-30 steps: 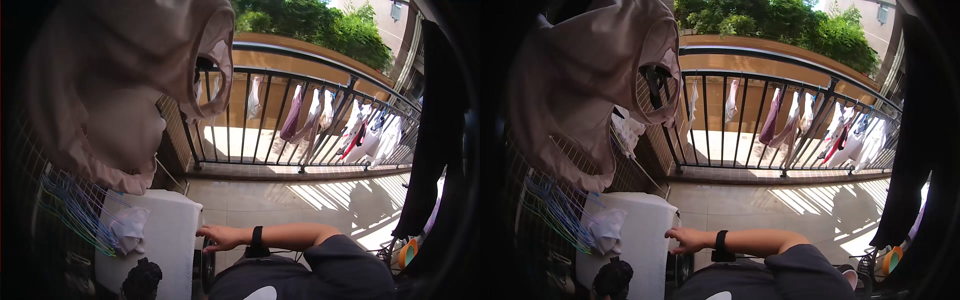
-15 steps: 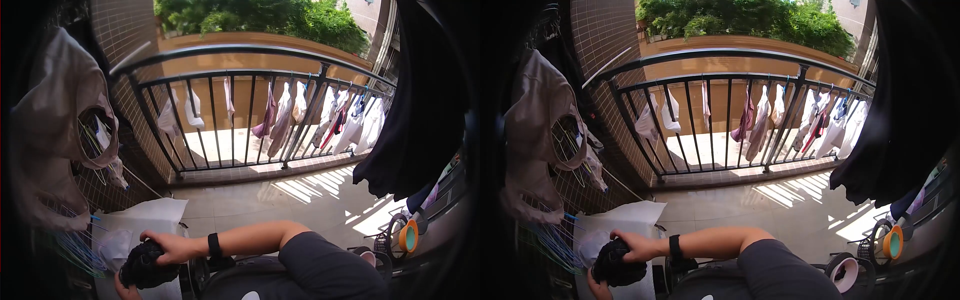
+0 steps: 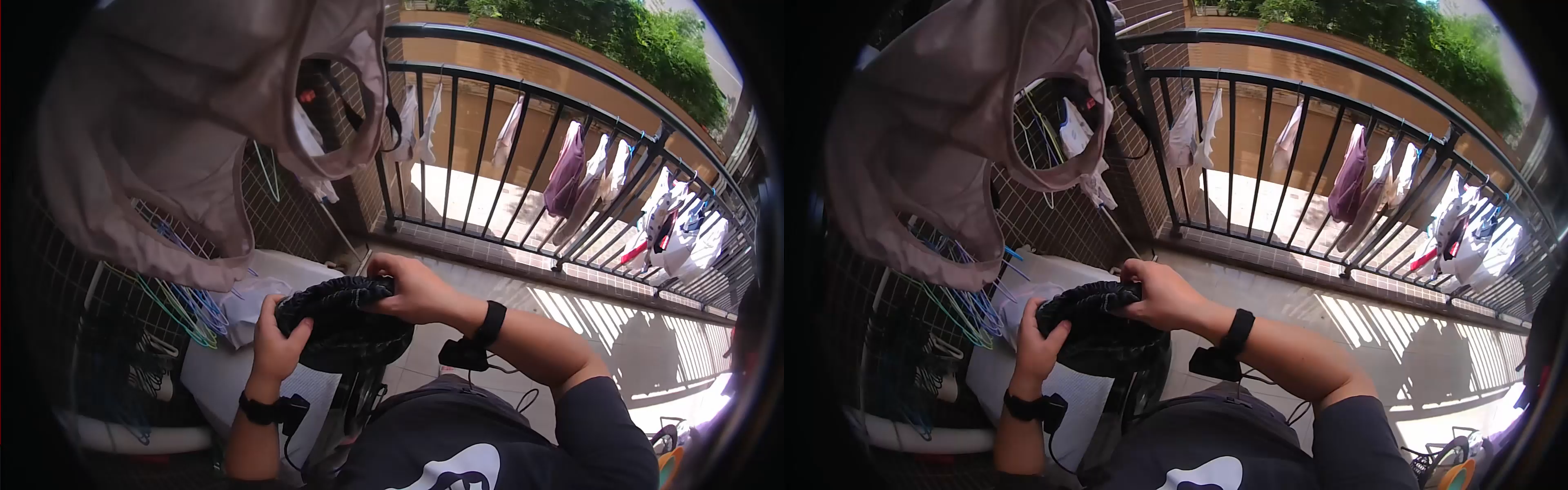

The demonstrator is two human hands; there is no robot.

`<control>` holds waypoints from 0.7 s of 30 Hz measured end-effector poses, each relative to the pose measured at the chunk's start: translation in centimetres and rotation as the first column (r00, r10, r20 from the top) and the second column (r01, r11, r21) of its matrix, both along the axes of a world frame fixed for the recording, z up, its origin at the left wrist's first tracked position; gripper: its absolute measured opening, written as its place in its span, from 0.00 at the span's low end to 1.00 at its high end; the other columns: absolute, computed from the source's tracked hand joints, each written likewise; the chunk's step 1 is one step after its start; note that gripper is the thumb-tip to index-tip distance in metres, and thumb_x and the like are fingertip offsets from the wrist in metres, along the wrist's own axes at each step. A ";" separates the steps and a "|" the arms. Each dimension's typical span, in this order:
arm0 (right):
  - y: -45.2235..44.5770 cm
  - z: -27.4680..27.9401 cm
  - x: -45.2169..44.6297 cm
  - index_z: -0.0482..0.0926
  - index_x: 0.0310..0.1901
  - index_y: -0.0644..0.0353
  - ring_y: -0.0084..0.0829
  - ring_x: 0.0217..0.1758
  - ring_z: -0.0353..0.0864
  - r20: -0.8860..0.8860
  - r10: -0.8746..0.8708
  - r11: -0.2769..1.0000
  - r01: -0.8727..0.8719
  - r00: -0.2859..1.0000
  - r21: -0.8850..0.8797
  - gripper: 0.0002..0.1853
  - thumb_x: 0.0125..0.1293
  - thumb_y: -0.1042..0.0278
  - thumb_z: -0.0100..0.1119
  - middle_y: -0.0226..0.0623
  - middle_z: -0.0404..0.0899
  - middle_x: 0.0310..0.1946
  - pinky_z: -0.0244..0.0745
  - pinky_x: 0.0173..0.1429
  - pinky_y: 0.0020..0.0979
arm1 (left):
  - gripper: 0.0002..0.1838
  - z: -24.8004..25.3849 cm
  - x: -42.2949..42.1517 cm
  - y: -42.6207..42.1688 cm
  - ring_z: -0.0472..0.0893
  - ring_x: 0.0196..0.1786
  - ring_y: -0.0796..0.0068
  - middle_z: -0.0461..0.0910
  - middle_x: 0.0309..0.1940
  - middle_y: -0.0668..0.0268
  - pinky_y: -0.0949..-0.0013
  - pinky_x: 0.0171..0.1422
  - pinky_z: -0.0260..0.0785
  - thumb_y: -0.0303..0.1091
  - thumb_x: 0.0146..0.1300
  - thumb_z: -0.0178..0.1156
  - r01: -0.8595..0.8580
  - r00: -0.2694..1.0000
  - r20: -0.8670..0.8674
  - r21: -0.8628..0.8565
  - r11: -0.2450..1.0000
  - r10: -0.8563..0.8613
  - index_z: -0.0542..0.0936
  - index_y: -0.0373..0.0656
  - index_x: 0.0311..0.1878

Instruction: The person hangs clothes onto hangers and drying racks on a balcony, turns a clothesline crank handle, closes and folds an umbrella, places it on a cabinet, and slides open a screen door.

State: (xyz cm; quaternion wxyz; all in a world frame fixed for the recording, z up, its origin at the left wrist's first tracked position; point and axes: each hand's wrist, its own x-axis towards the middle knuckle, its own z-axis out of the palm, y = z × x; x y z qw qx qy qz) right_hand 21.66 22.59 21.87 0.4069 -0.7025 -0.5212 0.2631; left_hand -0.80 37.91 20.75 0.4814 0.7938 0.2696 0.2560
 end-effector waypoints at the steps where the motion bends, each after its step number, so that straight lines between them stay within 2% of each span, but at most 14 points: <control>1: 0.0 1.1 0.6 0.71 0.51 0.58 0.27 0.45 0.79 -0.197 0.108 0.978 -0.139 0.975 -0.154 0.21 0.59 0.68 0.69 0.34 0.78 0.40 0.74 0.49 0.30 | 0.17 -0.1 -0.4 0.7 0.78 0.45 0.76 0.81 0.42 0.64 0.70 0.53 0.71 0.28 0.61 0.67 -0.001 1.000 -0.028 0.050 0.999 0.003 0.73 0.37 0.50; 3: 0.0 1.1 1.1 0.70 0.50 0.59 0.17 0.46 0.74 -0.645 0.144 0.973 -0.227 0.751 -0.046 0.19 0.61 0.69 0.67 0.28 0.76 0.42 0.72 0.49 0.25 | 0.20 1.4 -1.0 1.1 0.78 0.48 0.75 0.80 0.45 0.63 0.70 0.56 0.70 0.30 0.62 0.68 0.115 0.991 -0.056 -0.049 0.992 -0.118 0.73 0.39 0.54; 5: 0.5 0.5 1.2 0.70 0.51 0.58 0.17 0.47 0.73 -0.752 0.254 0.963 -0.234 0.608 0.136 0.19 0.61 0.71 0.66 0.25 0.75 0.43 0.72 0.51 0.25 | 0.22 1.0 -2.3 2.4 0.78 0.48 0.76 0.80 0.45 0.64 0.71 0.56 0.70 0.32 0.63 0.67 0.199 0.976 -0.035 -0.245 0.949 -0.214 0.73 0.40 0.58; 6: 1.0 0.5 0.9 0.70 0.51 0.58 0.26 0.47 0.77 -0.738 0.235 0.968 -0.217 0.633 0.123 0.20 0.58 0.74 0.66 0.32 0.76 0.46 0.74 0.52 0.29 | 0.24 1.1 -3.0 2.8 0.79 0.50 0.72 0.80 0.48 0.60 0.68 0.59 0.70 0.31 0.62 0.67 0.256 0.962 -0.010 -0.310 0.916 -0.273 0.73 0.41 0.61; 7: 1.2 0.5 0.5 0.70 0.50 0.58 0.31 0.48 0.78 -0.403 0.143 0.989 -0.146 0.904 0.024 0.21 0.56 0.75 0.66 0.35 0.76 0.46 0.74 0.52 0.31 | 0.25 1.3 -3.2 2.8 0.79 0.52 0.69 0.80 0.49 0.58 0.67 0.60 0.69 0.30 0.61 0.67 0.257 0.956 -0.102 -0.154 0.954 -0.274 0.73 0.41 0.62; 8: 1.5 0.8 -0.2 0.70 0.50 0.58 0.36 0.48 0.78 0.015 0.042 0.999 -0.041 0.999 -0.030 0.22 0.54 0.75 0.67 0.38 0.75 0.47 0.75 0.52 0.33 | 0.26 1.7 -3.7 3.0 0.79 0.53 0.65 0.80 0.50 0.57 0.65 0.61 0.69 0.29 0.60 0.67 0.267 0.945 -0.197 0.002 0.964 -0.261 0.72 0.41 0.62; 9: 1.9 0.9 -1.1 0.69 0.50 0.59 0.41 0.48 0.79 0.433 -0.055 0.997 0.074 0.900 -0.026 0.23 0.52 0.76 0.67 0.41 0.75 0.47 0.76 0.52 0.35 | 0.27 1.8 -4.2 3.0 0.80 0.54 0.62 0.80 0.51 0.55 0.64 0.62 0.69 0.28 0.59 0.66 0.287 0.928 -0.290 0.155 0.945 -0.234 0.72 0.42 0.63; 10: 2.6 0.4 -2.0 0.68 0.49 0.59 0.52 0.51 0.76 0.574 -0.123 0.991 0.129 0.810 0.030 0.28 0.46 0.76 0.69 0.49 0.73 0.49 0.76 0.52 0.39 | 0.29 1.1 -4.5 3.0 0.78 0.55 0.52 0.79 0.49 0.53 0.59 0.63 0.69 0.24 0.54 0.65 0.241 0.931 -0.333 0.253 0.937 -0.150 0.74 0.43 0.62; 13: 4.5 -4.4 -0.5 0.76 0.49 0.61 0.46 0.47 0.80 0.603 -0.078 0.995 0.022 0.794 0.100 0.22 0.52 0.65 0.70 0.45 0.78 0.46 0.77 0.50 0.43 | 0.26 0.5 -5.7 2.1 0.78 0.52 0.51 0.78 0.45 0.54 0.56 0.58 0.71 0.24 0.51 0.62 0.005 0.935 -0.249 0.720 0.694 0.252 0.76 0.42 0.57; 14: 5.2 -4.3 -0.4 0.80 0.46 0.63 0.44 0.45 0.80 0.591 -0.062 0.997 0.020 0.804 0.077 0.19 0.55 0.62 0.69 0.44 0.80 0.43 0.77 0.51 0.44 | 0.21 1.1 -5.9 1.9 0.79 0.48 0.51 0.78 0.41 0.54 0.54 0.52 0.73 0.25 0.49 0.61 -0.103 0.938 -0.175 0.686 0.720 0.300 0.78 0.42 0.51; 17: 6.7 -3.2 0.1 0.81 0.37 0.61 0.50 0.40 0.81 0.497 0.278 0.957 -0.280 0.822 -0.073 0.19 0.47 0.61 0.76 0.44 0.81 0.36 0.77 0.49 0.44 | 0.17 2.3 -7.5 3.6 0.80 0.45 0.51 0.79 0.39 0.55 0.54 0.48 0.74 0.24 0.50 0.60 -0.092 0.881 -0.368 0.486 0.869 0.298 0.78 0.42 0.46; 18: 6.9 -0.2 -0.5 0.80 0.37 0.62 0.48 0.39 0.81 0.409 0.398 0.911 -0.301 0.821 -0.283 0.18 0.48 0.62 0.76 0.44 0.81 0.34 0.76 0.47 0.41 | 0.14 2.9 -8.2 3.8 0.80 0.42 0.51 0.79 0.37 0.56 0.55 0.47 0.73 0.24 0.50 0.59 -0.114 0.903 -0.309 0.497 0.860 0.299 0.78 0.42 0.43; 19: 7.0 1.1 -1.1 0.78 0.37 0.63 0.44 0.38 0.81 0.309 0.371 0.899 -0.255 0.876 -0.355 0.16 0.51 0.65 0.74 0.42 0.80 0.33 0.77 0.44 0.38 | 0.16 4.0 -8.8 3.8 0.81 0.45 0.55 0.79 0.38 0.53 0.61 0.51 0.72 0.20 0.49 0.57 -0.128 0.906 -0.321 0.417 0.900 0.277 0.79 0.37 0.44; 21: 7.4 2.6 -1.9 0.74 0.37 0.63 0.32 0.35 0.81 0.189 0.392 0.909 -0.347 0.900 -0.230 0.12 0.57 0.73 0.69 0.37 0.77 0.32 0.75 0.39 0.34 | 0.17 4.3 -11.1 5.1 0.82 0.42 0.61 0.79 0.37 0.55 0.63 0.46 0.74 0.17 0.49 0.55 -0.105 0.932 -0.270 0.432 0.896 0.239 0.79 0.36 0.45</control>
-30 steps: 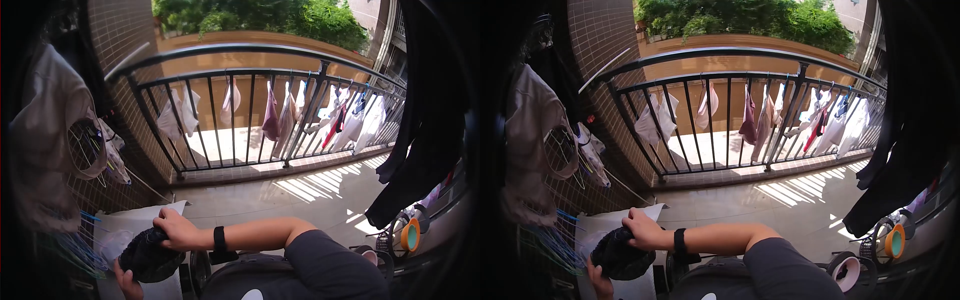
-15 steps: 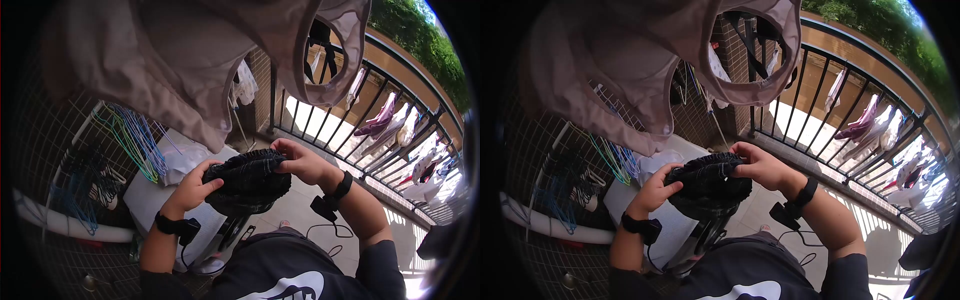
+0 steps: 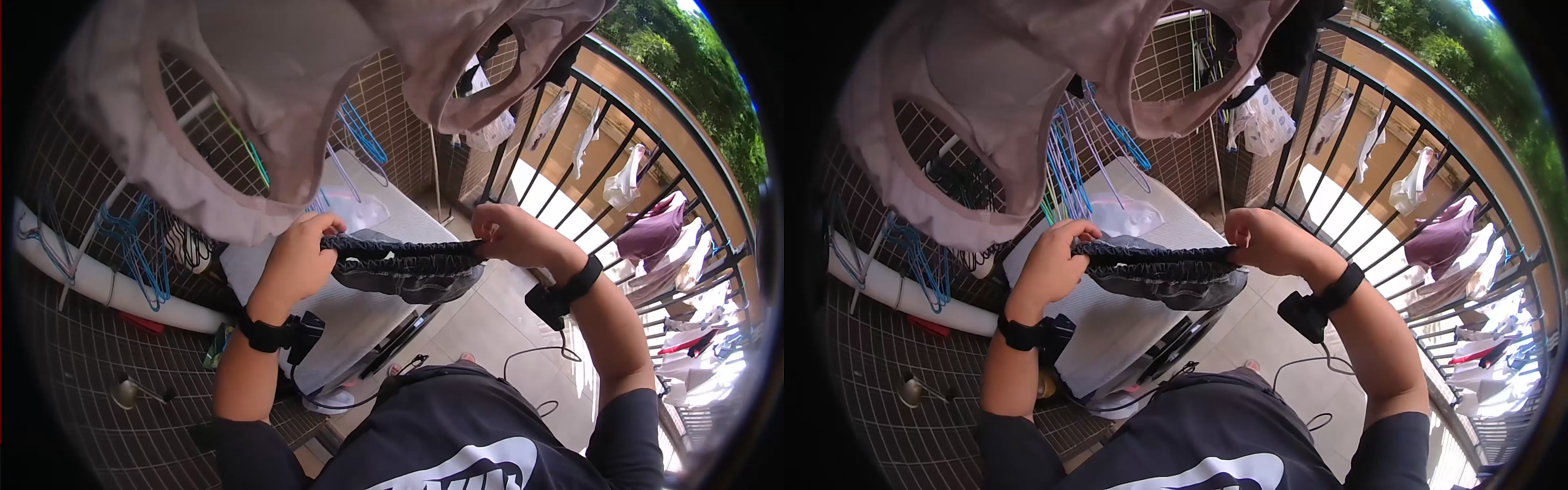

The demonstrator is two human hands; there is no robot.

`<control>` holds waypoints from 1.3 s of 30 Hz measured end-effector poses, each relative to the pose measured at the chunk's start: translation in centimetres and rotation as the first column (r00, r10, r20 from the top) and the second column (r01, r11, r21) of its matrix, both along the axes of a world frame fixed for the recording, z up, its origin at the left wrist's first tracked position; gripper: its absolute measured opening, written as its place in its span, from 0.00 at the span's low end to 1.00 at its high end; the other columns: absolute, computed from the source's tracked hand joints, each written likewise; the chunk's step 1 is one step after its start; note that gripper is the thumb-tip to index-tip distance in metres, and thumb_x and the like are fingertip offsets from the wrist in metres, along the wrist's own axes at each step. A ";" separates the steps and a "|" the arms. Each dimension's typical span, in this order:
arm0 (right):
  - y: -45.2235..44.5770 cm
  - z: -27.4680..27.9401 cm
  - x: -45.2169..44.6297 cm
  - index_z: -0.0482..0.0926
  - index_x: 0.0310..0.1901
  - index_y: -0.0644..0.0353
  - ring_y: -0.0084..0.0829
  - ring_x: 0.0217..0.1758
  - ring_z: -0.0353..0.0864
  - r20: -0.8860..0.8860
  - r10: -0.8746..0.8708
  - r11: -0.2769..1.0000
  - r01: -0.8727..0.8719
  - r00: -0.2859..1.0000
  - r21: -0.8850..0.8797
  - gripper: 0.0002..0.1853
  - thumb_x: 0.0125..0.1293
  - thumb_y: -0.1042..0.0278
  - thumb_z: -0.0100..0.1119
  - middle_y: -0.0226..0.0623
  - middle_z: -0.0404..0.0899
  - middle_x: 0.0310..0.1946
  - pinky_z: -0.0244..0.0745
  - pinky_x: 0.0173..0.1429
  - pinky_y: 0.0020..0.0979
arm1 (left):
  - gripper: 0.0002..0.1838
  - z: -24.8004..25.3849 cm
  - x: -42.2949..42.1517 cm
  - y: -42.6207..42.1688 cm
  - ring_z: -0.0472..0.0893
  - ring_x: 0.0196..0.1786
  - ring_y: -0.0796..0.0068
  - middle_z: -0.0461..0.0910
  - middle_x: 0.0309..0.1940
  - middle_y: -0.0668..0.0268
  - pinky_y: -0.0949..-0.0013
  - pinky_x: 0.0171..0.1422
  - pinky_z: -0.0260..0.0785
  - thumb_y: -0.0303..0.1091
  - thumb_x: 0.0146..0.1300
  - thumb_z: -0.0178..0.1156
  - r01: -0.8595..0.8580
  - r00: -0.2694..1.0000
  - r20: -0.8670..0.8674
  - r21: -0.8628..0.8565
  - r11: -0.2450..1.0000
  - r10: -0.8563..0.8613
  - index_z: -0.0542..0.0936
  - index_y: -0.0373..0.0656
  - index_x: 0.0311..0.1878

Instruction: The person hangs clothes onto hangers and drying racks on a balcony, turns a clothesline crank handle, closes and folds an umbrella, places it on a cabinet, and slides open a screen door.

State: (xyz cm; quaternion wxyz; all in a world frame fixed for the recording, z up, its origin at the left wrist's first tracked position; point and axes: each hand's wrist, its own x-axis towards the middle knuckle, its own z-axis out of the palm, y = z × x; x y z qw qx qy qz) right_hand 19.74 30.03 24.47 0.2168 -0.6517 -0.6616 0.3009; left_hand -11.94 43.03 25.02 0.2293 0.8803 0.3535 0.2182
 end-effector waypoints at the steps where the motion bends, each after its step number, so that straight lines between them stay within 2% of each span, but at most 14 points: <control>1: 0.3 2.3 -1.2 0.74 0.39 0.61 0.29 0.35 0.80 -0.081 -0.080 0.983 0.065 0.993 -0.170 0.09 0.60 0.76 0.64 0.34 0.76 0.32 0.75 0.39 0.33 | 0.19 0.5 -0.9 0.4 0.82 0.37 0.70 0.80 0.38 0.58 0.68 0.39 0.74 0.15 0.49 0.53 0.028 0.999 0.027 -0.124 0.992 -0.025 0.80 0.35 0.46; 2: 0.7 3.0 -1.9 0.75 0.38 0.63 0.33 0.34 0.81 -0.126 -0.103 0.982 0.080 0.987 -0.170 0.07 0.58 0.79 0.60 0.34 0.76 0.32 0.75 0.40 0.34 | 0.19 0.7 -1.6 0.5 0.82 0.35 0.72 0.80 0.38 0.60 0.69 0.37 0.73 0.15 0.50 0.52 0.034 0.999 0.034 -0.144 0.989 -0.029 0.80 0.35 0.47; 4: 2.0 1.8 -2.5 0.78 0.37 0.66 0.47 0.35 0.82 0.092 0.035 0.937 -0.064 0.995 0.343 0.09 0.52 0.79 0.57 0.45 0.80 0.33 0.77 0.44 0.41 | 0.19 1.4 -2.5 0.3 0.81 0.31 0.76 0.80 0.38 0.62 0.72 0.31 0.72 0.15 0.51 0.51 0.043 0.998 0.049 -0.176 0.983 -0.034 0.80 0.35 0.47; 7: 3.2 1.5 -4.9 0.80 0.37 0.65 0.53 0.38 0.81 0.174 -0.029 0.917 -0.043 0.984 0.397 0.10 0.51 0.77 0.56 0.50 0.80 0.33 0.77 0.47 0.44 | 0.18 2.5 -3.8 -0.6 0.81 0.28 0.77 0.81 0.32 0.62 0.73 0.30 0.72 0.16 0.53 0.49 -0.048 0.999 -0.011 -0.305 0.951 0.047 0.81 0.34 0.46; 15: 6.0 -7.3 -11.3 0.81 0.41 0.63 0.55 0.41 0.83 0.261 0.286 0.953 -0.246 0.922 -0.175 0.13 0.54 0.71 0.55 0.54 0.83 0.35 0.77 0.48 0.47 | 0.13 -9.2 -15.3 0.6 0.80 0.29 0.78 0.80 0.29 0.65 0.72 0.33 0.72 0.16 0.52 0.49 -0.459 0.857 0.155 -0.203 0.865 0.491 0.80 0.35 0.38; 17: 6.8 -7.4 -14.3 0.81 0.44 0.64 0.55 0.43 0.82 0.192 0.419 0.897 -0.371 0.888 -0.242 0.15 0.54 0.71 0.55 0.55 0.83 0.36 0.77 0.50 0.46 | 0.14 -9.9 -15.1 -2.5 0.74 0.35 0.83 0.78 0.34 0.71 0.78 0.40 0.65 0.14 0.50 0.50 -0.266 0.810 0.289 -0.595 0.759 0.510 0.80 0.37 0.38; 20: 8.8 -6.8 -18.5 0.80 0.45 0.65 0.49 0.45 0.83 0.049 0.601 0.798 -0.595 0.798 -0.099 0.16 0.59 0.64 0.64 0.51 0.83 0.39 0.78 0.51 0.42 | 0.13 -11.2 -15.2 -5.3 0.74 0.39 0.82 0.77 0.35 0.71 0.78 0.46 0.65 0.15 0.51 0.51 -0.211 0.797 0.367 -0.574 0.791 0.479 0.78 0.38 0.38; 24: 14.9 -2.4 -28.2 0.77 0.47 0.68 0.46 0.42 0.84 -0.245 0.421 0.869 -0.312 0.873 0.384 0.17 0.66 0.61 0.64 0.49 0.80 0.40 0.79 0.49 0.38 | 0.11 -10.3 -16.5 -5.9 0.80 0.46 0.70 0.81 0.38 0.62 0.71 0.55 0.70 0.18 0.51 0.55 -0.246 0.808 0.345 -0.538 0.806 0.477 0.77 0.36 0.40; 26: 19.7 -1.6 -32.5 0.75 0.51 0.67 0.37 0.43 0.85 -0.355 0.267 0.817 -0.015 0.896 0.577 0.16 0.71 0.63 0.59 0.46 0.80 0.41 0.79 0.47 0.33 | 0.12 -9.4 -16.9 -6.2 0.80 0.46 0.69 0.81 0.38 0.62 0.70 0.56 0.70 0.18 0.51 0.55 -0.289 0.811 0.315 -0.518 0.805 0.493 0.77 0.36 0.40; 28: 24.9 -1.5 -35.6 0.76 0.47 0.72 0.45 0.41 0.84 -0.487 0.177 0.819 0.147 0.855 0.555 0.19 0.70 0.59 0.59 0.51 0.82 0.41 0.79 0.45 0.39 | 0.13 -9.0 -17.3 -6.7 0.80 0.46 0.69 0.81 0.39 0.62 0.70 0.57 0.70 0.18 0.50 0.56 -0.295 0.807 0.319 -0.510 0.808 0.496 0.77 0.37 0.41; 31: 30.0 -2.2 -38.5 0.78 0.45 0.71 0.49 0.42 0.84 -0.750 0.054 0.966 0.156 0.659 0.207 0.17 0.71 0.60 0.56 0.53 0.83 0.41 0.78 0.45 0.42 | 0.14 -9.1 -18.1 -7.3 0.78 0.50 0.73 0.81 0.41 0.65 0.71 0.59 0.68 0.18 0.50 0.56 -0.279 0.783 0.328 -0.575 0.769 0.529 0.79 0.38 0.42; 34: 30.6 -1.6 -38.1 0.81 0.44 0.67 0.44 0.35 0.83 -0.495 0.009 0.925 0.181 0.869 0.333 0.13 0.73 0.63 0.55 0.50 0.82 0.39 0.75 0.42 0.35 | 0.14 -9.4 -18.8 -7.6 0.78 0.51 0.72 0.81 0.41 0.65 0.69 0.61 0.68 0.18 0.50 0.57 -0.303 0.775 0.345 -0.534 0.789 0.530 0.79 0.38 0.42; 35: 30.3 -1.7 -38.1 0.83 0.37 0.67 0.49 0.35 0.81 -0.407 -0.015 0.804 0.253 0.913 0.539 0.14 0.72 0.65 0.54 0.51 0.81 0.38 0.74 0.44 0.39 | 0.14 -9.6 -19.1 -7.5 0.78 0.51 0.71 0.81 0.41 0.65 0.69 0.61 0.68 0.19 0.50 0.57 -0.306 0.784 0.340 -0.517 0.799 0.520 0.79 0.38 0.42; 39: 29.1 -0.3 -36.5 0.82 0.39 0.67 0.53 0.42 0.81 -0.346 -0.058 0.681 0.290 0.936 0.672 0.13 0.71 0.65 0.54 0.53 0.81 0.34 0.73 0.48 0.44 | 0.12 -9.5 -18.9 -6.9 0.80 0.50 0.65 0.81 0.41 0.61 0.66 0.61 0.69 0.20 0.51 0.59 -0.281 0.806 0.347 -0.490 0.825 0.480 0.78 0.37 0.42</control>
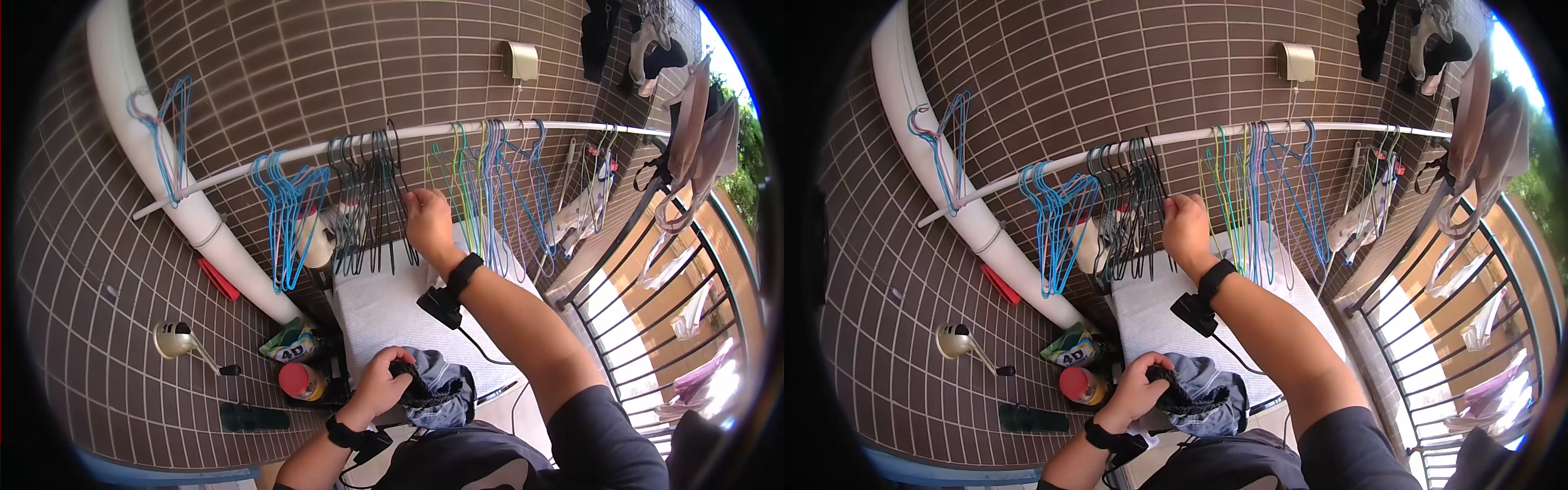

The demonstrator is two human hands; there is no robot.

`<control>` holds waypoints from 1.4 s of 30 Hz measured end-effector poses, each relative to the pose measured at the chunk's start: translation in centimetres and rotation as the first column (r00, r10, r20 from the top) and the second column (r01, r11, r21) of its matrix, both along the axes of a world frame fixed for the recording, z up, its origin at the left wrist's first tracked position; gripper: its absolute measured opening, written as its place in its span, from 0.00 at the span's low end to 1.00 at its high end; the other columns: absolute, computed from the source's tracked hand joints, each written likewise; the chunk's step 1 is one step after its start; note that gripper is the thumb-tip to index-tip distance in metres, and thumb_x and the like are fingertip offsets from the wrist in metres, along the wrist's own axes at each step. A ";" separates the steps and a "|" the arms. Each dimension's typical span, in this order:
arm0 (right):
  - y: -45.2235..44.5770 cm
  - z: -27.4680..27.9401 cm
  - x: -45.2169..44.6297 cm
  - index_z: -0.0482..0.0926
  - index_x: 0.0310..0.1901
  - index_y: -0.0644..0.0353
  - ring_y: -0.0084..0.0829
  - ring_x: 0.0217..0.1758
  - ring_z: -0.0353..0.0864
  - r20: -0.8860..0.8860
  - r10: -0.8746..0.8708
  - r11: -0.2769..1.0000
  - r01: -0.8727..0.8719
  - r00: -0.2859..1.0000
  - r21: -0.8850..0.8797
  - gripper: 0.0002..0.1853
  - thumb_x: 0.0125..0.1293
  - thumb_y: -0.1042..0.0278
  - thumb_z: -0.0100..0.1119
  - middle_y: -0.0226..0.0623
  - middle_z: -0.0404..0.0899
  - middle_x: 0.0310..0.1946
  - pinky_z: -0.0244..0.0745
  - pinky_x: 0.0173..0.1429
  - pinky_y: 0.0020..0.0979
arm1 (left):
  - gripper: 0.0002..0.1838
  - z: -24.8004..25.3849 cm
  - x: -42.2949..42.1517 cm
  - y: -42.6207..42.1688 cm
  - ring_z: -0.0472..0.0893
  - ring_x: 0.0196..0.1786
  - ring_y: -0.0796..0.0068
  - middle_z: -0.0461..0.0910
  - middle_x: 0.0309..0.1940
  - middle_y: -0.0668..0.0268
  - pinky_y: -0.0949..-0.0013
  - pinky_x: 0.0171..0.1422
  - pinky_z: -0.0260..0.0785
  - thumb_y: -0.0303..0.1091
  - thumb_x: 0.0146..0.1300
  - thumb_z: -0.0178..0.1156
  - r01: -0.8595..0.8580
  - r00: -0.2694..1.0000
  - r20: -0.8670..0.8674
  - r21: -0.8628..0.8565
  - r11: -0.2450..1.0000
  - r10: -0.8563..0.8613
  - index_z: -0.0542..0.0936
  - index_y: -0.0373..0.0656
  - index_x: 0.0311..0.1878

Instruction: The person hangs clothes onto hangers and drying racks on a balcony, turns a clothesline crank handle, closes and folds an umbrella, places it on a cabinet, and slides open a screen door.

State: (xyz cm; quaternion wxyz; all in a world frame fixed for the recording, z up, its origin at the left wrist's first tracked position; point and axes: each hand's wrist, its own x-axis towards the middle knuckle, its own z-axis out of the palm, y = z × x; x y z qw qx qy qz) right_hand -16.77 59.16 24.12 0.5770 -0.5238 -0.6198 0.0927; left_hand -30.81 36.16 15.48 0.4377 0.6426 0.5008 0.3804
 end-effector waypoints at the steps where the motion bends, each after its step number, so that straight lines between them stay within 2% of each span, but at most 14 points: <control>1: -0.2 0.2 0.5 0.81 0.41 0.67 0.54 0.42 0.80 -0.021 0.025 0.999 -0.024 0.999 0.022 0.12 0.71 0.66 0.54 0.54 0.81 0.35 0.74 0.48 0.45 | 0.12 0.1 0.3 0.3 0.80 0.49 0.65 0.81 0.40 0.61 0.67 0.60 0.70 0.20 0.51 0.59 0.012 1.000 -0.002 0.004 1.000 -0.012 0.78 0.37 0.41; 4: -1.9 0.9 1.4 0.76 0.47 0.67 0.56 0.40 0.80 -0.154 0.096 0.992 -0.082 0.983 0.095 0.12 0.72 0.66 0.54 0.55 0.81 0.34 0.75 0.46 0.47 | 0.12 0.5 1.4 1.2 0.79 0.48 0.67 0.80 0.40 0.61 0.67 0.59 0.70 0.20 0.51 0.59 0.039 0.999 0.031 0.023 0.999 -0.040 0.78 0.37 0.41; 8: -8.0 2.3 4.8 0.75 0.50 0.65 0.44 0.36 0.81 -0.167 0.158 0.945 -0.198 0.973 -0.262 0.15 0.73 0.60 0.54 0.49 0.80 0.30 0.72 0.41 0.42 | 0.12 1.3 3.3 1.8 0.75 0.42 0.80 0.77 0.37 0.68 0.76 0.52 0.68 0.19 0.54 0.57 0.088 0.993 0.081 0.050 0.995 -0.092 0.76 0.37 0.42; 11: -11.4 -2.1 7.8 0.75 0.44 0.64 0.47 0.35 0.80 -0.175 0.287 0.938 -0.313 0.942 -0.150 0.11 0.72 0.63 0.53 0.51 0.79 0.30 0.72 0.42 0.42 | 0.12 2.3 4.5 1.6 0.75 0.43 0.73 0.77 0.37 0.64 0.71 0.54 0.68 0.18 0.51 0.55 0.099 0.985 0.144 -0.016 0.995 -0.096 0.76 0.36 0.41; 16: -22.5 -3.1 12.3 0.71 0.34 0.64 0.32 0.23 0.64 -0.276 0.373 0.896 -0.421 0.886 -0.140 0.15 0.70 0.60 0.60 0.37 0.68 0.20 0.63 0.29 0.34 | 0.15 2.9 5.8 1.3 0.72 0.41 0.78 0.73 0.37 0.68 0.76 0.50 0.66 0.16 0.49 0.51 0.206 0.968 0.159 -0.068 0.976 -0.193 0.73 0.38 0.42; 19: -27.0 -1.9 15.6 0.69 0.24 0.65 0.36 0.19 0.59 -0.201 0.296 0.839 -0.355 0.934 -0.413 0.23 0.71 0.56 0.60 0.40 0.63 0.15 0.60 0.26 0.38 | 0.15 4.6 7.3 0.9 0.75 0.39 0.78 0.75 0.38 0.68 0.76 0.46 0.70 0.16 0.59 0.52 0.409 0.907 0.187 -0.173 0.896 -0.378 0.75 0.38 0.49; 22: -30.9 -1.5 18.1 0.67 0.21 0.67 0.43 0.19 0.60 -0.272 0.127 0.867 -0.240 0.954 -0.437 0.25 0.73 0.58 0.56 0.45 0.62 0.15 0.60 0.27 0.41 | 0.14 6.4 10.5 -0.9 0.74 0.36 0.81 0.75 0.35 0.70 0.78 0.42 0.68 0.16 0.62 0.53 0.542 0.839 0.209 -0.231 0.808 -0.503 0.75 0.39 0.50; 25: -35.6 -0.9 21.0 0.68 0.23 0.68 0.51 0.20 0.63 -0.247 0.016 0.990 -0.050 0.969 -0.135 0.22 0.75 0.62 0.52 0.48 0.63 0.15 0.60 0.27 0.43 | 0.15 9.0 15.3 -3.6 0.73 0.33 0.84 0.75 0.34 0.72 0.80 0.39 0.67 0.15 0.60 0.52 0.638 0.768 0.191 -0.143 0.757 -0.611 0.74 0.40 0.50; 30: -44.3 -0.7 27.0 0.71 0.35 0.65 0.50 0.29 0.73 -0.069 -0.053 0.995 0.047 0.996 -0.083 0.11 0.76 0.69 0.48 0.46 0.73 0.29 0.69 0.35 0.39 | 0.13 11.4 22.0 -7.2 0.76 0.40 0.80 0.77 0.39 0.69 0.76 0.45 0.70 0.18 0.63 0.54 0.750 0.658 0.127 -0.194 0.632 -0.742 0.75 0.39 0.50; 33: -49.3 0.4 29.7 0.73 0.37 0.66 0.53 0.35 0.73 -0.132 -0.235 0.966 0.246 0.963 0.075 0.11 0.76 0.68 0.49 0.48 0.73 0.30 0.68 0.38 0.45 | 0.16 12.9 27.2 -10.9 0.73 0.38 0.82 0.73 0.38 0.68 0.77 0.45 0.68 0.15 0.50 0.51 0.789 0.614 0.198 -0.144 0.597 -0.764 0.73 0.38 0.44; 35: -53.7 0.8 32.1 0.75 0.47 0.65 0.44 0.36 0.76 -0.104 -0.345 0.938 0.345 0.933 -0.011 0.10 0.77 0.67 0.49 0.47 0.75 0.35 0.72 0.41 0.39 | 0.16 13.1 30.7 -12.8 0.74 0.37 0.84 0.73 0.38 0.69 0.80 0.43 0.68 0.15 0.53 0.51 0.815 0.579 0.264 -0.198 0.544 -0.771 0.73 0.38 0.46; 37: -58.0 1.6 33.2 0.75 0.47 0.64 0.35 0.35 0.76 -0.338 -0.418 0.907 0.409 0.843 -0.102 0.12 0.78 0.64 0.48 0.40 0.75 0.34 0.73 0.40 0.36 | 0.15 13.4 34.8 -15.2 0.73 0.37 0.85 0.73 0.38 0.69 0.80 0.43 0.68 0.15 0.54 0.51 0.837 0.548 0.295 -0.174 0.520 -0.783 0.73 0.38 0.46; 40: -62.6 1.3 35.9 0.73 0.41 0.58 0.17 0.21 0.53 -0.579 -0.241 0.912 0.387 0.778 0.140 0.15 0.80 0.56 0.44 0.23 0.61 0.20 0.51 0.27 0.24 | 0.14 12.1 40.7 -17.7 0.71 0.36 0.86 0.72 0.37 0.70 0.80 0.41 0.66 0.17 0.55 0.52 0.866 0.495 0.193 -0.037 0.498 -0.847 0.74 0.38 0.45; 42: -65.8 1.5 37.6 0.71 0.38 0.58 0.18 0.20 0.51 -0.664 -0.131 0.895 0.376 0.736 0.241 0.16 0.80 0.55 0.44 0.23 0.60 0.20 0.50 0.27 0.25 | 0.13 11.2 44.3 -19.5 0.70 0.35 0.86 0.72 0.37 0.70 0.80 0.39 0.66 0.18 0.56 0.52 0.872 0.485 0.169 -0.022 0.489 -0.858 0.74 0.38 0.45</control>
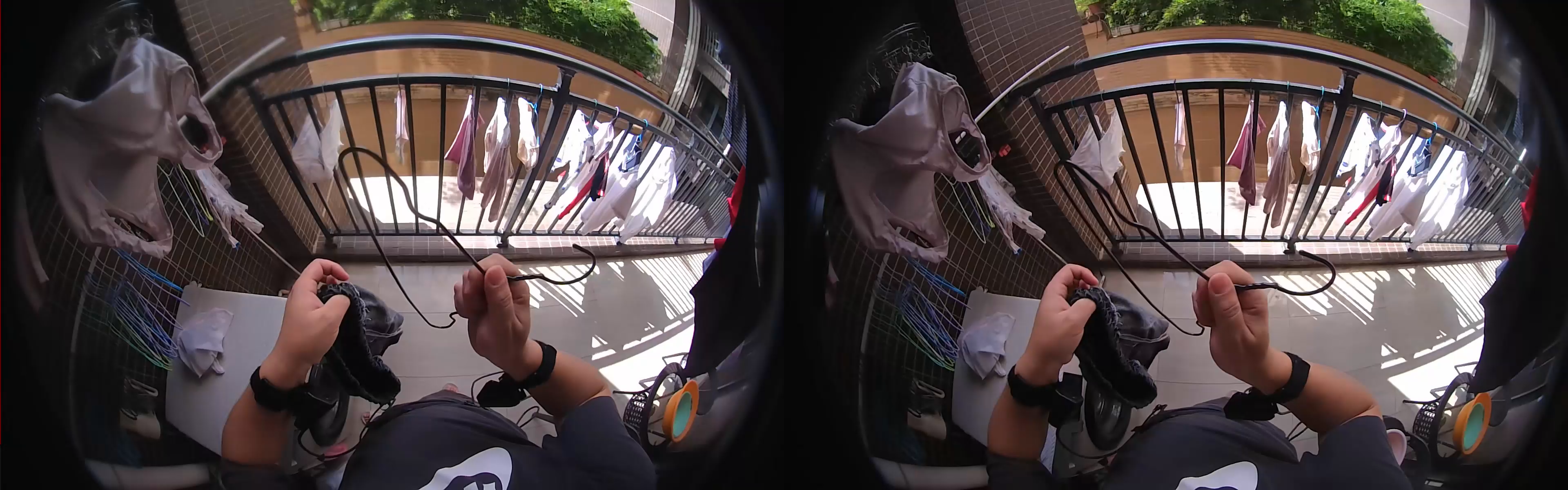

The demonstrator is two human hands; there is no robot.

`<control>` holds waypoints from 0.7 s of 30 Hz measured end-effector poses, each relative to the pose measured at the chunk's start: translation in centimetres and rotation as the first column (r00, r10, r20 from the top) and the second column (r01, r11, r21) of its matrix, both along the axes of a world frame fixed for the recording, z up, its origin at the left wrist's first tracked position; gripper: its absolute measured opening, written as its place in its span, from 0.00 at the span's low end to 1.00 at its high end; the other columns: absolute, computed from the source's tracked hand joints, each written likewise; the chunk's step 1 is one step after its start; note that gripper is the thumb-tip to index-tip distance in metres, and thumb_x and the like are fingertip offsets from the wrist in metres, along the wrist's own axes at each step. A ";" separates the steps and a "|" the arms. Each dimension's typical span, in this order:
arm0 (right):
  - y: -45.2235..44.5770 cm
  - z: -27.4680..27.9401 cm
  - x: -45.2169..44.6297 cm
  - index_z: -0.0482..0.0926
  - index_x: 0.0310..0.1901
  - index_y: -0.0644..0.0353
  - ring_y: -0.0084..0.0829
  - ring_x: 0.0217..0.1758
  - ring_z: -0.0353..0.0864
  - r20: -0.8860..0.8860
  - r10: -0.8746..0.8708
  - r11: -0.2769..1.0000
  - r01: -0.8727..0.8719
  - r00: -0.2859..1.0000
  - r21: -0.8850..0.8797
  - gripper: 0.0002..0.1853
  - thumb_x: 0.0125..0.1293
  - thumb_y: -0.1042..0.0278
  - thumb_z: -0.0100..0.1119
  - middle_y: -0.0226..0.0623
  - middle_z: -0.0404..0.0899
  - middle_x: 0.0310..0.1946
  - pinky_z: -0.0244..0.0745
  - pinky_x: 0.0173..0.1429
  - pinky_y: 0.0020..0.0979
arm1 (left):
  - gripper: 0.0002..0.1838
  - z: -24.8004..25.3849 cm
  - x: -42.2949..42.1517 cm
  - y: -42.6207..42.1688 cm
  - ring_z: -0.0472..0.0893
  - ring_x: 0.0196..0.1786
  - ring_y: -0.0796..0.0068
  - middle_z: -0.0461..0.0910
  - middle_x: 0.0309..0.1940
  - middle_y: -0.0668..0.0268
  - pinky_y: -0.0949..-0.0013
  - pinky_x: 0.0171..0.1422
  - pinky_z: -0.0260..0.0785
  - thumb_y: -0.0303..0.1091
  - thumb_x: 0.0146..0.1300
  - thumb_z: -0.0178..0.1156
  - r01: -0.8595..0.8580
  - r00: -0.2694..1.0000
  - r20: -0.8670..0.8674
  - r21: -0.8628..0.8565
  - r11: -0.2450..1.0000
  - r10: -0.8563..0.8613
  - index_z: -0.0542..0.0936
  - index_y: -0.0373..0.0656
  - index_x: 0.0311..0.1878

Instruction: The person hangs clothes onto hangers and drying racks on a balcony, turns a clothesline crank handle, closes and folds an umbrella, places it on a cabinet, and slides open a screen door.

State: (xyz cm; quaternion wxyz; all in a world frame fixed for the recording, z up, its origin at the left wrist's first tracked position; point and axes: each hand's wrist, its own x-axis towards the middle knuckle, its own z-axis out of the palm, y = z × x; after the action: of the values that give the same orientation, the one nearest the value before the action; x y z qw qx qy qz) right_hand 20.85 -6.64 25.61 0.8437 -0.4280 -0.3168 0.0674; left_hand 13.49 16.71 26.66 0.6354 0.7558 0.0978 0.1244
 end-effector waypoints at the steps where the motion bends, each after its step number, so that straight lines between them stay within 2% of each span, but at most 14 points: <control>1: -1.4 0.4 0.5 0.71 0.37 0.59 0.19 0.21 0.52 -0.020 -0.002 0.998 0.003 1.000 0.069 0.16 0.80 0.56 0.44 0.24 0.62 0.21 0.52 0.27 0.25 | 0.12 -0.2 1.7 -1.1 0.70 0.35 0.86 0.72 0.38 0.69 0.79 0.38 0.65 0.19 0.57 0.52 0.002 1.000 -0.003 -0.048 0.999 -0.002 0.74 0.38 0.46; 3: -3.4 1.5 0.8 0.71 0.36 0.59 0.18 0.21 0.51 -0.031 -0.079 0.987 0.083 0.996 0.136 0.18 0.80 0.53 0.43 0.24 0.59 0.20 0.51 0.27 0.27 | 0.12 -0.2 4.3 -3.3 0.71 0.38 0.85 0.71 0.37 0.71 0.81 0.42 0.66 0.18 0.60 0.52 0.002 0.999 -0.037 -0.093 0.996 -0.005 0.74 0.40 0.47; 4: -4.4 1.7 1.0 0.70 0.37 0.60 0.19 0.21 0.50 0.020 -0.065 0.984 0.061 0.998 0.166 0.19 0.80 0.53 0.41 0.25 0.58 0.20 0.51 0.27 0.28 | 0.12 -0.4 5.4 -4.3 0.71 0.38 0.85 0.71 0.37 0.71 0.81 0.42 0.66 0.18 0.61 0.53 0.006 0.999 -0.031 -0.124 0.992 -0.009 0.74 0.40 0.47; 5: -4.8 1.7 1.0 0.70 0.37 0.60 0.19 0.21 0.51 0.041 -0.074 0.978 0.064 0.996 0.197 0.18 0.80 0.54 0.41 0.26 0.59 0.20 0.51 0.27 0.28 | 0.12 -0.6 6.5 -5.2 0.71 0.37 0.85 0.70 0.37 0.71 0.81 0.42 0.67 0.19 0.61 0.53 0.015 1.000 -0.020 -0.155 0.988 -0.018 0.73 0.40 0.47; 6: -5.1 1.8 0.8 0.70 0.38 0.60 0.19 0.21 0.52 0.063 -0.089 0.971 0.073 0.994 0.228 0.18 0.80 0.54 0.40 0.26 0.60 0.20 0.51 0.27 0.28 | 0.11 -0.9 7.5 -6.0 0.70 0.34 0.85 0.73 0.39 0.67 0.79 0.37 0.65 0.22 0.61 0.54 0.007 1.000 -0.007 -0.147 0.989 -0.008 0.74 0.37 0.47; 9: -5.6 0.5 1.5 0.70 0.42 0.62 0.21 0.24 0.58 0.210 -0.117 0.971 0.068 0.971 0.228 0.16 0.80 0.56 0.41 0.30 0.66 0.25 0.55 0.31 0.27 | 0.11 -1.1 10.0 -8.2 0.71 0.34 0.86 0.73 0.39 0.67 0.80 0.37 0.65 0.23 0.61 0.54 0.069 0.997 -0.010 -0.229 0.971 -0.073 0.74 0.37 0.48; 11: -5.3 -1.1 2.5 0.72 0.42 0.62 0.22 0.26 0.60 0.194 -0.153 0.983 0.129 0.969 0.131 0.15 0.80 0.59 0.43 0.29 0.68 0.27 0.59 0.32 0.27 | 0.10 -0.7 11.2 -9.3 0.74 0.35 0.84 0.75 0.36 0.69 0.80 0.39 0.68 0.22 0.64 0.54 0.118 0.992 -0.006 -0.291 0.949 -0.125 0.73 0.39 0.48; 13: -6.0 -3.1 3.3 0.73 0.40 0.63 0.22 0.27 0.62 0.144 -0.145 0.985 0.156 0.979 -0.069 0.14 0.79 0.62 0.44 0.29 0.69 0.26 0.61 0.33 0.27 | 0.07 -0.2 12.4 -9.7 0.79 0.37 0.82 0.77 0.35 0.71 0.79 0.42 0.74 0.23 0.68 0.53 0.170 0.983 -0.007 -0.356 0.919 -0.185 0.73 0.42 0.47; 14: -6.2 -3.8 3.6 0.74 0.38 0.63 0.22 0.28 0.63 0.115 -0.145 0.972 0.163 0.983 -0.167 0.14 0.79 0.63 0.45 0.29 0.69 0.25 0.62 0.34 0.27 | 0.06 0.1 13.2 -9.6 0.81 0.36 0.81 0.78 0.34 0.70 0.78 0.40 0.75 0.24 0.70 0.52 0.152 0.984 -0.024 -0.424 0.893 -0.179 0.73 0.44 0.48; 15: -6.7 -4.4 4.0 0.74 0.37 0.64 0.22 0.28 0.64 0.186 -0.194 0.924 0.243 0.963 -0.295 0.14 0.78 0.64 0.45 0.29 0.68 0.24 0.63 0.34 0.27 | 0.07 0.5 13.6 -9.2 0.82 0.35 0.79 0.79 0.34 0.70 0.76 0.38 0.76 0.23 0.69 0.52 0.118 0.987 -0.039 -0.492 0.862 -0.157 0.73 0.44 0.48; 17: -8.5 -5.0 4.8 0.73 0.34 0.64 0.21 0.28 0.65 0.331 -0.248 0.758 0.395 0.910 -0.518 0.14 0.78 0.66 0.46 0.30 0.67 0.23 0.64 0.34 0.27 | 0.09 0.0 15.1 -7.1 0.82 0.36 0.78 0.78 0.34 0.69 0.76 0.37 0.76 0.21 0.67 0.53 0.083 0.993 -0.037 -0.471 0.878 -0.114 0.73 0.43 0.47; 18: -9.4 -4.7 5.1 0.73 0.33 0.64 0.24 0.27 0.65 0.244 -0.190 0.730 0.303 0.951 -0.613 0.13 0.77 0.66 0.48 0.34 0.66 0.21 0.64 0.33 0.30 | 0.11 0.1 15.4 -6.7 0.79 0.35 0.79 0.75 0.33 0.69 0.76 0.37 0.74 0.17 0.62 0.54 0.052 0.997 -0.028 -0.439 0.897 -0.072 0.73 0.42 0.46; 19: -9.6 -4.5 5.2 0.74 0.33 0.64 0.30 0.26 0.65 0.222 -0.192 0.690 0.292 0.956 -0.662 0.13 0.76 0.66 0.49 0.38 0.67 0.22 0.65 0.33 0.32 | 0.12 -1.3 15.9 -6.0 0.78 0.34 0.79 0.74 0.33 0.69 0.77 0.37 0.74 0.17 0.60 0.54 0.065 0.997 -0.012 -0.364 0.929 -0.074 0.73 0.42 0.45; 21: -9.7 -4.3 5.4 0.74 0.32 0.65 0.38 0.24 0.66 0.334 -0.190 0.564 0.381 0.923 -0.732 0.15 0.74 0.63 0.50 0.44 0.68 0.20 0.65 0.33 0.35 | 0.12 -4.4 17.1 -4.9 0.75 0.33 0.81 0.72 0.33 0.70 0.78 0.37 0.72 0.16 0.58 0.54 0.076 0.997 0.013 -0.211 0.975 -0.075 0.73 0.42 0.44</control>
State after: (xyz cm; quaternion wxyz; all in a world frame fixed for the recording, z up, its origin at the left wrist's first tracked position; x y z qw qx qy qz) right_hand 26.24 -16.34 21.34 0.5295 -0.8037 -0.2710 0.0138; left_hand 30.56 11.84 22.30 0.7167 0.6868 0.0800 0.0910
